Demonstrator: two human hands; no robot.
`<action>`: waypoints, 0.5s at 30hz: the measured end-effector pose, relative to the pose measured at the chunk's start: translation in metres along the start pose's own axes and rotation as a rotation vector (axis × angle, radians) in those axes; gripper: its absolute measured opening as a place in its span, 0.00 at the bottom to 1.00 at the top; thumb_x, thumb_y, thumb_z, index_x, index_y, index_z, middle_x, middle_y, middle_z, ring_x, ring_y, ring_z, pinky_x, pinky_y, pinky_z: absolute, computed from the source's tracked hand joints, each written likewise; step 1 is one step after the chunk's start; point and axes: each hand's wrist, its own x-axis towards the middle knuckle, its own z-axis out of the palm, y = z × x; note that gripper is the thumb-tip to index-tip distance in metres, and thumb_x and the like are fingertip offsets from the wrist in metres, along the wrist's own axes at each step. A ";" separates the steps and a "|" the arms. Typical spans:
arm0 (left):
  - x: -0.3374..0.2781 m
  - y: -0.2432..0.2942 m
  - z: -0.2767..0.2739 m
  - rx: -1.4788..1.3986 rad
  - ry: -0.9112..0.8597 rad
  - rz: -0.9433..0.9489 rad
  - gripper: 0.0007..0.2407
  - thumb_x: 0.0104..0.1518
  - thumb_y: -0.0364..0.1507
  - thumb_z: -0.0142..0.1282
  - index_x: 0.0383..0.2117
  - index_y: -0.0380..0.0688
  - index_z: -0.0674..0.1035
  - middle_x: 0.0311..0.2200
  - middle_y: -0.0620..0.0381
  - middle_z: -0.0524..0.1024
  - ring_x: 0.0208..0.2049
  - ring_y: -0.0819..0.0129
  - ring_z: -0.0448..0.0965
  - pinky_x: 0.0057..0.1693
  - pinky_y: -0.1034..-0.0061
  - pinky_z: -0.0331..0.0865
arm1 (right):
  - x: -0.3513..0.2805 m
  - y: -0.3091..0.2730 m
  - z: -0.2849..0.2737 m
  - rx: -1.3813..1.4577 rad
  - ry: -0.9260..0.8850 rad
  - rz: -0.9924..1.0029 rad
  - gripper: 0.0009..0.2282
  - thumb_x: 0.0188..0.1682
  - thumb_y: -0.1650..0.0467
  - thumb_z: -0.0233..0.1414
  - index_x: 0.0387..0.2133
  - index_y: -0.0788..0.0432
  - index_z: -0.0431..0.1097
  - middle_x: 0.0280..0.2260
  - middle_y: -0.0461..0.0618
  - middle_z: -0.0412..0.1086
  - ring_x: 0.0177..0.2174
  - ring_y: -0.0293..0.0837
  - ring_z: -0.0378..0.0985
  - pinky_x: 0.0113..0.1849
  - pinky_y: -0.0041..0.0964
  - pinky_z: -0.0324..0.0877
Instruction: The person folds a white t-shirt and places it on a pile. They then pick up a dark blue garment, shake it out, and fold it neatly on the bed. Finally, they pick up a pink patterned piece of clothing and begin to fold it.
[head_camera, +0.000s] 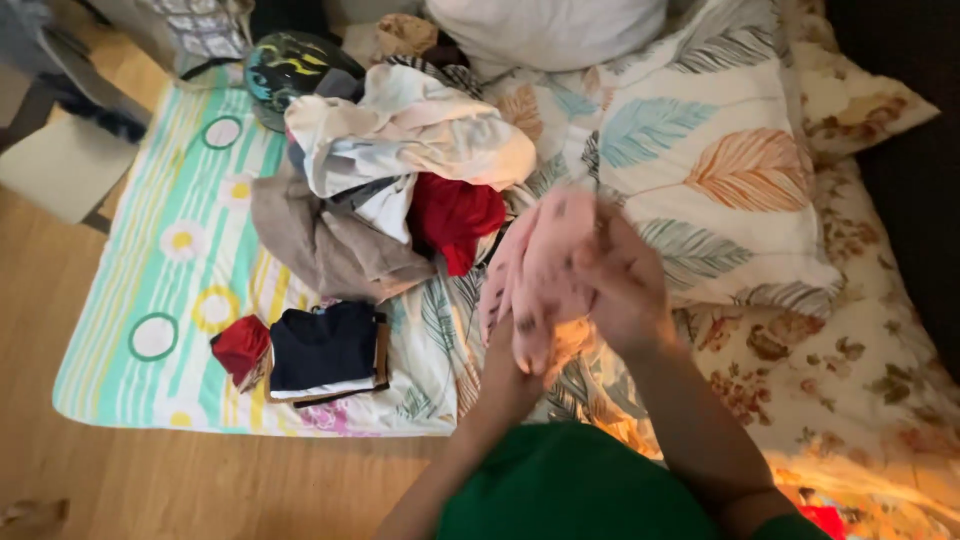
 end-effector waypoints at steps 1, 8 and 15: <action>-0.008 -0.012 0.002 -0.010 -0.008 -0.001 0.30 0.49 0.33 0.67 0.57 0.32 0.68 0.57 0.35 0.67 0.60 0.44 0.66 0.63 0.56 0.62 | 0.000 -0.002 0.000 -0.005 0.012 -0.001 0.29 0.53 0.67 0.59 0.65 0.67 0.57 0.53 0.52 0.68 0.52 0.43 0.72 0.55 0.38 0.69; 0.035 -0.031 -0.029 -0.137 -0.049 -0.489 0.07 0.60 0.23 0.54 0.40 0.33 0.80 0.30 0.48 0.81 0.31 0.63 0.81 0.40 0.71 0.74 | -0.013 0.038 -0.045 -0.260 -0.056 -0.036 0.56 0.42 0.65 0.70 0.71 0.52 0.25 0.63 0.57 0.58 0.60 0.52 0.65 0.58 0.49 0.66; 0.095 -0.013 -0.064 -0.342 0.144 -0.216 0.11 0.63 0.16 0.44 0.45 0.33 0.80 0.35 0.56 0.79 0.36 0.74 0.76 0.44 0.78 0.72 | -0.034 0.112 -0.079 -1.094 0.004 0.432 0.28 0.42 0.62 0.66 0.55 0.60 0.67 0.48 0.54 0.76 0.51 0.47 0.77 0.53 0.44 0.70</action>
